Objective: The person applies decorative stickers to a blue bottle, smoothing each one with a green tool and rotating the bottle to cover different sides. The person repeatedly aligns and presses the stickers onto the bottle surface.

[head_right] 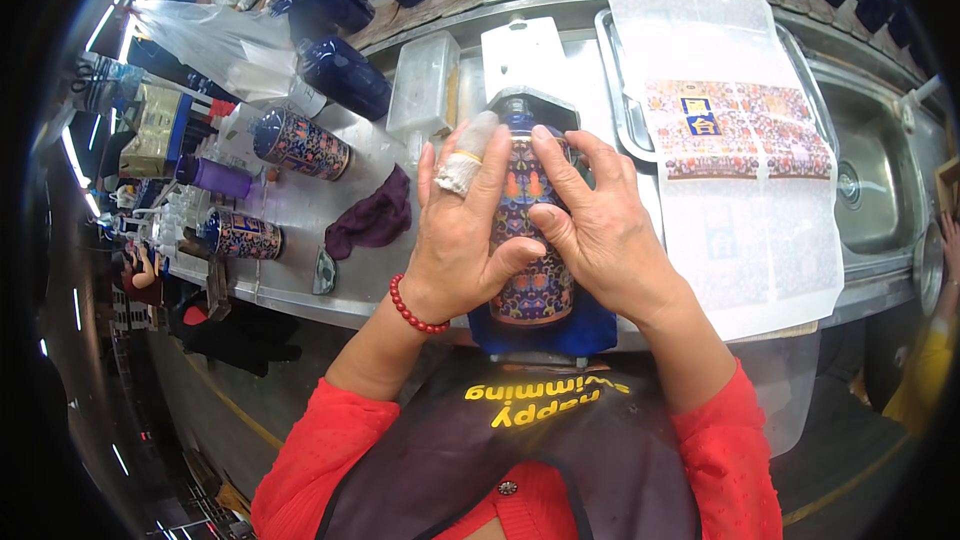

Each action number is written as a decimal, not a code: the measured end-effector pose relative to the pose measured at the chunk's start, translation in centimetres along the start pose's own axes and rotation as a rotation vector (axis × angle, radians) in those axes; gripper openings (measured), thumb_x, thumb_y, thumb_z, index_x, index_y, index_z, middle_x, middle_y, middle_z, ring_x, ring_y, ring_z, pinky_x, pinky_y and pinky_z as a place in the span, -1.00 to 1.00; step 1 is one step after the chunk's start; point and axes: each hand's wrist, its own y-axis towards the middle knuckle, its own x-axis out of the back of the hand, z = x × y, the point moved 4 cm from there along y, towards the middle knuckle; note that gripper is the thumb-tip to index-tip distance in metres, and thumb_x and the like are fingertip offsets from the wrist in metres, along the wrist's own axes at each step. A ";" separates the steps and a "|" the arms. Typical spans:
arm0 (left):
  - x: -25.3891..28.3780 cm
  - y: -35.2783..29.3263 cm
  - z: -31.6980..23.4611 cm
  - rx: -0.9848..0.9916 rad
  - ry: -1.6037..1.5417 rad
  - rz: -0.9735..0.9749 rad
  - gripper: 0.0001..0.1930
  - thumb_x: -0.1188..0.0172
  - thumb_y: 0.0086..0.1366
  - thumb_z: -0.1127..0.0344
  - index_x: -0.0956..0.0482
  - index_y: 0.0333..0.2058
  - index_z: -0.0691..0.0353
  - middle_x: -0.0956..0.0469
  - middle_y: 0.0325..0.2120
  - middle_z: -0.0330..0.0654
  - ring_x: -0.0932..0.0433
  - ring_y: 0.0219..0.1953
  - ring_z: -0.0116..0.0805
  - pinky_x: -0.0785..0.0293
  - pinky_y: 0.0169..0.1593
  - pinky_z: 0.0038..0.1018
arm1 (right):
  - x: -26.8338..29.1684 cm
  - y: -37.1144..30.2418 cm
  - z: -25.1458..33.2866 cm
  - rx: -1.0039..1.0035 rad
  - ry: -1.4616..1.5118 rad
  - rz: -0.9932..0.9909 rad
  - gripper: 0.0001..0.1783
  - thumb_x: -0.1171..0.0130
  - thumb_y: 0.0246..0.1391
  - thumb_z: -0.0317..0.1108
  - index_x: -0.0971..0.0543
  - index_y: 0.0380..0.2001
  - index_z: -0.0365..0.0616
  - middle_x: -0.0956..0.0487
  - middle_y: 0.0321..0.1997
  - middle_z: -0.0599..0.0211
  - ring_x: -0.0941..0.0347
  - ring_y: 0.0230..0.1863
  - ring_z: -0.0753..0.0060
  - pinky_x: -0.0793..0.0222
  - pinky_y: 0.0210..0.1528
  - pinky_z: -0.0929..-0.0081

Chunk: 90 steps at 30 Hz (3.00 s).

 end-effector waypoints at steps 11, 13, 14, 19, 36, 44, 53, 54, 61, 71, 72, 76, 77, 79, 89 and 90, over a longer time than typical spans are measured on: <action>-0.4 0.0 -0.2 0.047 -0.051 0.051 0.10 -0.01 0.28 -0.49 -0.11 0.44 0.41 -0.22 0.37 0.24 -0.12 0.40 0.30 0.21 0.42 0.27 | -0.2 0.0 0.4 0.008 -0.007 -0.028 -0.33 -0.21 0.29 -0.10 -0.37 0.42 0.01 -0.31 0.31 -0.22 -0.26 0.28 -0.24 -0.27 0.33 0.04; -0.4 -0.2 -0.1 0.059 -0.100 0.045 0.11 -0.01 0.28 -0.49 -0.09 0.45 0.41 -0.20 0.37 0.25 -0.12 0.40 0.31 0.21 0.42 0.27 | -0.1 -0.3 0.4 0.010 -0.013 -0.027 -0.32 -0.20 0.30 -0.09 -0.35 0.43 0.01 -0.30 0.32 -0.22 -0.26 0.28 -0.25 -0.26 0.34 0.04; -0.3 -0.3 -0.1 0.050 -0.106 0.018 0.11 -0.01 0.28 -0.49 -0.08 0.45 0.41 -0.18 0.38 0.25 -0.12 0.40 0.31 0.21 0.42 0.27 | -0.1 -0.5 0.4 0.009 -0.017 -0.024 -0.31 -0.20 0.30 -0.08 -0.34 0.43 0.01 -0.30 0.32 -0.23 -0.26 0.28 -0.25 -0.25 0.34 0.04; -0.4 -0.5 -0.1 0.053 -0.053 0.059 0.12 -0.01 0.27 -0.50 -0.06 0.45 0.43 -0.15 0.39 0.29 -0.10 0.40 0.32 0.21 0.42 0.27 | -0.2 -0.6 0.5 0.009 -0.016 -0.006 -0.30 -0.20 0.30 -0.09 -0.33 0.44 0.00 -0.29 0.33 -0.24 -0.25 0.28 -0.25 -0.25 0.34 0.03; -0.9 -0.2 -0.5 0.045 -0.022 0.084 0.16 0.04 0.27 -0.54 0.01 0.47 0.42 -0.08 0.42 0.28 0.00 0.44 0.40 0.25 0.44 0.25 | -0.3 -0.5 1.0 0.029 -0.069 -0.035 -0.30 -0.21 0.28 -0.11 -0.34 0.42 -0.05 -0.29 0.33 -0.29 -0.24 0.27 -0.29 -0.25 0.33 -0.01; -1.0 -2.2 -0.8 0.077 -0.115 0.060 0.19 0.03 0.25 -0.55 0.06 0.48 0.41 0.01 0.45 0.33 0.09 0.48 0.39 0.32 0.42 0.31 | -0.5 -1.8 0.9 0.062 -0.046 -0.008 -0.27 -0.08 0.36 0.06 -0.30 0.45 -0.07 -0.23 0.41 -0.23 -0.23 0.29 -0.28 -0.22 0.34 -0.02; -1.0 -2.0 -1.1 0.048 -0.069 0.067 0.19 -0.01 0.24 -0.53 0.07 0.48 0.42 0.01 0.45 0.33 0.08 0.48 0.37 0.30 0.42 0.31 | -0.6 -1.7 0.9 0.093 -0.086 -0.034 -0.30 -0.11 0.35 0.01 -0.33 0.43 -0.07 -0.27 0.38 -0.26 -0.25 0.26 -0.29 -0.24 0.33 -0.04; -1.0 -2.0 -1.1 0.046 -0.076 0.066 0.20 -0.01 0.24 -0.53 0.07 0.48 0.43 0.01 0.44 0.33 0.08 0.48 0.37 0.30 0.42 0.31 | -0.6 -1.6 0.9 0.097 -0.089 -0.035 -0.30 -0.11 0.35 0.01 -0.33 0.43 -0.08 -0.28 0.37 -0.26 -0.25 0.26 -0.30 -0.24 0.33 -0.04; -0.7 -3.7 -1.4 0.055 -0.100 0.032 0.21 0.08 0.24 -0.58 0.06 0.48 0.42 0.01 0.45 0.31 0.08 0.48 0.39 0.31 0.42 0.32 | -0.3 -2.9 0.9 0.077 -0.060 -0.010 -0.25 -0.11 0.33 0.05 -0.29 0.46 -0.06 -0.22 0.42 -0.31 -0.26 0.24 -0.31 -0.22 0.33 -0.04; -1.0 -4.3 -2.2 0.016 0.005 0.001 0.18 0.15 0.25 -0.60 -0.03 0.47 0.40 -0.13 0.43 0.17 0.03 0.47 0.32 0.31 0.42 0.32 | -0.5 -3.6 1.6 0.098 -0.092 0.009 -0.25 -0.11 0.32 0.06 -0.30 0.45 -0.04 -0.24 0.39 -0.32 -0.26 0.22 -0.29 -0.25 0.31 -0.04; -0.9 -4.3 -2.2 0.015 0.011 0.001 0.17 0.15 0.25 -0.60 -0.03 0.47 0.40 -0.15 0.43 0.16 0.03 0.47 0.31 0.31 0.42 0.31 | -0.5 -3.6 1.7 0.101 -0.098 0.007 -0.25 -0.12 0.32 0.06 -0.30 0.45 -0.04 -0.25 0.39 -0.32 -0.26 0.22 -0.29 -0.25 0.31 -0.04; -0.8 -4.2 -2.4 0.011 0.027 0.004 0.17 0.14 0.24 -0.60 -0.06 0.46 0.39 -0.16 0.43 0.15 0.01 0.47 0.30 0.30 0.43 0.29 | -0.5 -3.5 1.9 0.110 -0.112 0.000 -0.26 -0.13 0.31 0.05 -0.31 0.45 -0.04 -0.26 0.37 -0.32 -0.27 0.22 -0.29 -0.26 0.30 -0.05; -0.8 -4.2 -2.4 0.010 0.031 0.003 0.17 0.14 0.24 -0.60 -0.07 0.46 0.38 -0.16 0.42 0.15 0.01 0.47 0.29 0.30 0.43 0.29 | -0.4 -3.5 1.9 0.110 -0.111 -0.001 -0.26 -0.13 0.31 0.05 -0.32 0.45 -0.03 -0.26 0.37 -0.32 -0.27 0.22 -0.29 -0.26 0.30 -0.05; -0.7 -4.1 -2.4 0.010 0.037 0.000 0.16 0.12 0.23 -0.60 -0.09 0.46 0.37 -0.17 0.42 0.16 -0.01 0.47 0.29 0.30 0.43 0.28 | -0.4 -3.5 1.9 0.111 -0.110 -0.005 -0.27 -0.13 0.31 0.05 -0.33 0.44 -0.03 -0.27 0.37 -0.32 -0.27 0.22 -0.30 -0.26 0.30 -0.05; 0.0 -3.7 -2.7 -0.039 0.081 0.038 0.11 0.07 0.22 -0.58 -0.20 0.43 0.30 -0.23 0.39 0.17 -0.06 0.45 0.30 0.28 0.44 0.27 | -0.5 -3.5 1.4 0.109 -0.080 -0.006 -0.28 -0.10 0.32 0.08 -0.34 0.44 0.01 -0.27 0.37 -0.31 -0.27 0.22 -0.31 -0.26 0.30 -0.05; 0.1 -3.7 -2.7 -0.049 0.088 0.045 0.10 0.07 0.22 -0.58 -0.22 0.43 0.29 -0.24 0.39 0.18 -0.06 0.45 0.30 0.29 0.44 0.27 | -0.5 -3.5 1.4 0.112 -0.082 -0.005 -0.28 -0.09 0.32 0.09 -0.33 0.44 0.01 -0.27 0.37 -0.31 -0.27 0.22 -0.31 -0.26 0.30 -0.05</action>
